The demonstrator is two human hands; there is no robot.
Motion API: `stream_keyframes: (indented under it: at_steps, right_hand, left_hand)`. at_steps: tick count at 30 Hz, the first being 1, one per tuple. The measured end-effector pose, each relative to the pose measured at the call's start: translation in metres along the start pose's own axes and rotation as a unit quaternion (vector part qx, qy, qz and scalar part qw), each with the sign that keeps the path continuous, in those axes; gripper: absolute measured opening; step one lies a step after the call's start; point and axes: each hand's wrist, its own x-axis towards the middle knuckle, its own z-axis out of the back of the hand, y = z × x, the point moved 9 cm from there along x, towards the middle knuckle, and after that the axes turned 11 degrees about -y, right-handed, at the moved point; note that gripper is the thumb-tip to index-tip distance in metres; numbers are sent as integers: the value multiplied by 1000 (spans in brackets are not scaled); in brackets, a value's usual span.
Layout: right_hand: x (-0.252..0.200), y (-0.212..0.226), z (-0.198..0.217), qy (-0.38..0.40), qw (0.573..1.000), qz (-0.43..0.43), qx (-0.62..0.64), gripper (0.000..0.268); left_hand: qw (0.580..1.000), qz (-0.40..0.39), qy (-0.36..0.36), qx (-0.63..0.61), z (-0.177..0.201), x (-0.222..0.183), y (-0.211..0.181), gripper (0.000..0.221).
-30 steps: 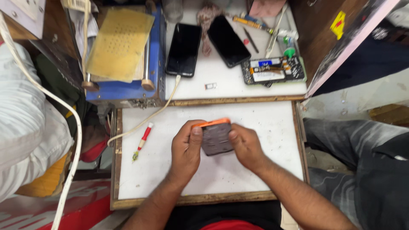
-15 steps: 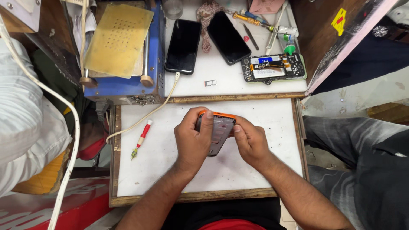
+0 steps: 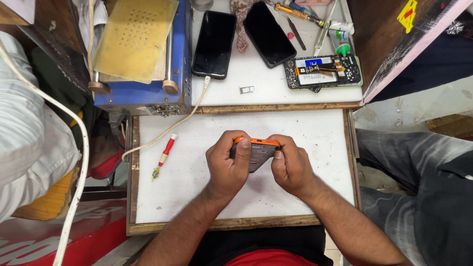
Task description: The person cleans a small circuit board with a cotton swab, then handles an orange smartphone case, removes the back cover, and places a battery inside. The person also handles a SIM tray and other small components on the workbench.
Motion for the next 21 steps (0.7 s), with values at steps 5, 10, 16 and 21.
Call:
stream_keyframes:
  at_steps: [5, 10, 16, 21]
  right_hand:
    - [-1, 5, -1, -8, 999, 45, 13, 23]
    - [1, 38, 11, -45, 979, 199, 20, 19]
    - [3, 59, 13, -32, 972, 226, 61, 23]
    - [1, 59, 13, -26, 971, 226, 77, 26]
  left_hand:
    - [1000, -5, 14, -21, 1, -1, 1, 30]
    - [995, -82, 36, -44, 6, -6, -24, 39]
    - [982, -165, 54, -75, 12, -13, -49, 43]
    - [976, -198, 54, -75, 13, -18, -56, 43]
